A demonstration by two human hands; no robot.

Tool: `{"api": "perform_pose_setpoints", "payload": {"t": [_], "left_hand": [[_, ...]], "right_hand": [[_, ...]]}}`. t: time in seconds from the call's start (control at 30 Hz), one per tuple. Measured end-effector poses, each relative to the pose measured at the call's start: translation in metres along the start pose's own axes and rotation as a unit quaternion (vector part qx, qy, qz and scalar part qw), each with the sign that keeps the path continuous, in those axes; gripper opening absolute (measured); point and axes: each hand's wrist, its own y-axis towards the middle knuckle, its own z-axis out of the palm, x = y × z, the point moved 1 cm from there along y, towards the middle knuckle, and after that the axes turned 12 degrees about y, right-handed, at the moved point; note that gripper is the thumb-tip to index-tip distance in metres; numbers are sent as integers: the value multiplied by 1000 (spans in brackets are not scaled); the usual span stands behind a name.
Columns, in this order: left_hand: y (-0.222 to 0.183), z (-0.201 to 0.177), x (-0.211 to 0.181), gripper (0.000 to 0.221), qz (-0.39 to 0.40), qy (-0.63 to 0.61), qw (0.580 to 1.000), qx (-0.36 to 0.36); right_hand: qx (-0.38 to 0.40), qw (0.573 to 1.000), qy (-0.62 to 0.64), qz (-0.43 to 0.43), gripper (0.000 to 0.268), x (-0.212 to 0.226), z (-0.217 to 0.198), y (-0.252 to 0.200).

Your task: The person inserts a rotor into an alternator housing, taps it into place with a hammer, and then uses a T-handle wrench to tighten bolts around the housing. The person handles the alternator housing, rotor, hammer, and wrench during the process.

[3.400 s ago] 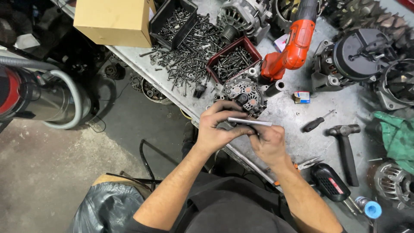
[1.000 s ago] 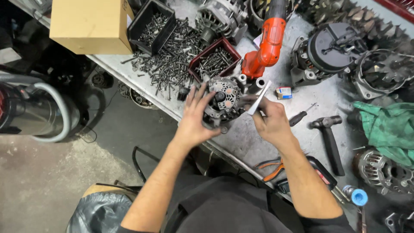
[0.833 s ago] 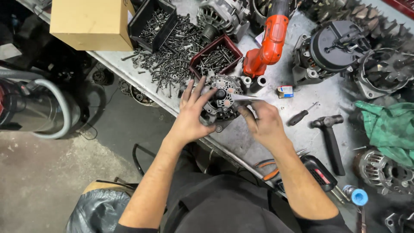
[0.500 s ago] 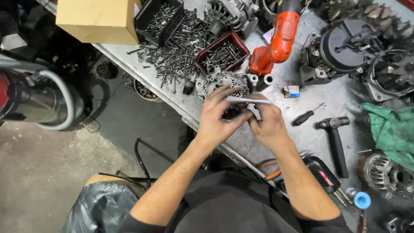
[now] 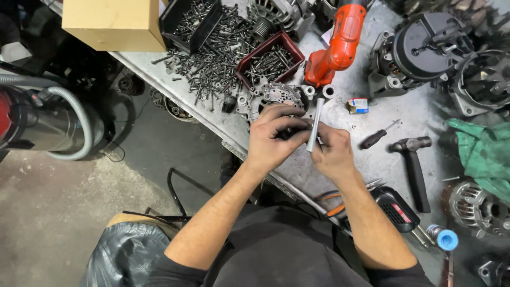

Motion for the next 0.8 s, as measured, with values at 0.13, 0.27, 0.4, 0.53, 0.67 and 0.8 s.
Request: {"api": "perform_pose_setpoints", "payload": {"t": [0.13, 0.27, 0.4, 0.53, 0.67, 0.8], "left_hand": [[-2, 2, -2, 23, -12, -16, 999, -24], [1, -4, -9, 31, -60, -13, 997, -43], [-3, 2, -3, 29, -63, -9, 997, -38], [-2, -1, -8, 23, -47, -18, 998, -32], [1, -6, -11, 17, -2, 3, 1000, -1], [-1, -3, 0, 16, 26, 26, 999, 18]], "right_hand": [[-68, 997, -44, -16, 22, 3, 6, 2], [-96, 993, -60, -30, 30, 16, 12, 8], [-55, 998, -34, -22, 27, 27, 7, 13], [-62, 998, -7, -21, 18, 18, 3, 7], [-98, 994, -15, -53, 13, 2, 2, 2], [-108, 992, -22, -68, 12, -15, 0, -5]]}}
